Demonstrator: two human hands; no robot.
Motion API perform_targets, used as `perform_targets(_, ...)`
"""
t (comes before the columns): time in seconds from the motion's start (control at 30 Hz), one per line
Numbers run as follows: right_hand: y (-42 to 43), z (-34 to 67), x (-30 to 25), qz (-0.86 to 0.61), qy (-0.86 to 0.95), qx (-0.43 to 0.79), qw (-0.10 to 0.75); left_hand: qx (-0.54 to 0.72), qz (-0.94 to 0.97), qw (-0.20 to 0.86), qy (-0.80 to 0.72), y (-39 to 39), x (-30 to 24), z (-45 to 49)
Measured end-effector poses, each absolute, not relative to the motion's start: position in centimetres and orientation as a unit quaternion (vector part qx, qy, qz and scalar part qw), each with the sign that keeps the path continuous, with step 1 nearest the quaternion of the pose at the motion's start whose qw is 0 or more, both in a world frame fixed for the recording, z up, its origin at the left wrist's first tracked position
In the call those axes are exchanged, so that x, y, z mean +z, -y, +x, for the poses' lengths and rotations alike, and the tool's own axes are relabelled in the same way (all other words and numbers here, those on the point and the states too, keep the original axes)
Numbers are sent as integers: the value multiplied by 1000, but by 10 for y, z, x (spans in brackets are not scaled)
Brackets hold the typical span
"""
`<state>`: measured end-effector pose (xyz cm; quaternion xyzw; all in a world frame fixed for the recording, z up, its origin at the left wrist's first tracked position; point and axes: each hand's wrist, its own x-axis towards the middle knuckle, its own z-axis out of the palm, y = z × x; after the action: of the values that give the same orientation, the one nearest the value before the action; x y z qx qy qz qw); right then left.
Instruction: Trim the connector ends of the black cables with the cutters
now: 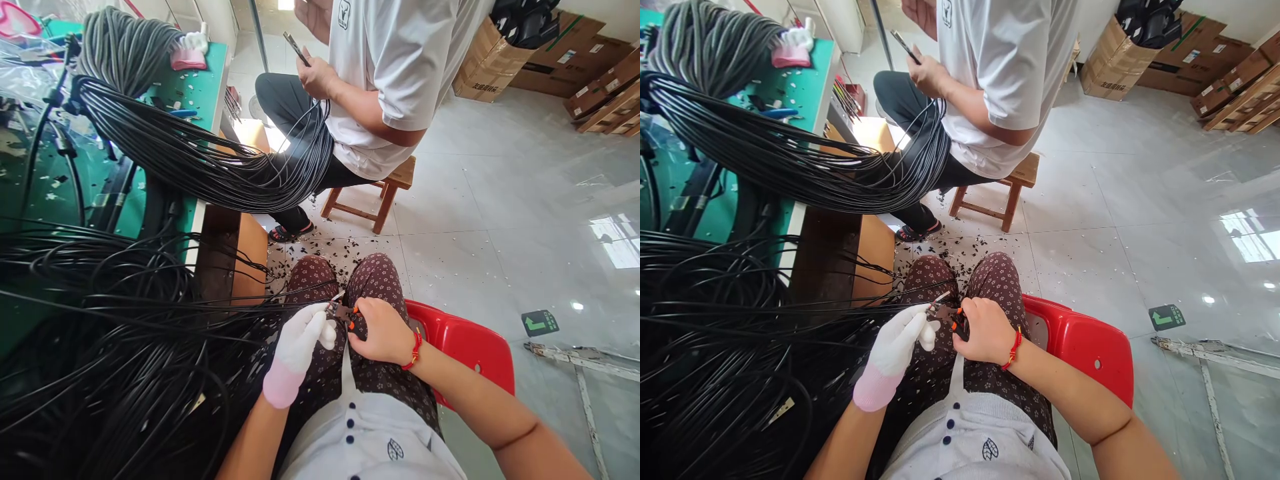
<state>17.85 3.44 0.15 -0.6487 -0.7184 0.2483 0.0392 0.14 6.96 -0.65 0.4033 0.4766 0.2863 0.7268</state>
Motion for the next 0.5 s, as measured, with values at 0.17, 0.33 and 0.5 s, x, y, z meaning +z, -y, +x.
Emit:
perform_targets(0.17, -36, 178, 5, -655, 712, 252, 35, 310, 372, 741, -465, -70, -5, 3)
perform_targets(0.33, -36, 177, 6, -649, 716, 255, 28, 324, 370, 743, -455, -71, -2, 4)
perform_targets(0.5, -35, 178, 5, -647, 719, 254, 19, 318, 379, 739, -456, -68, -7, 2)
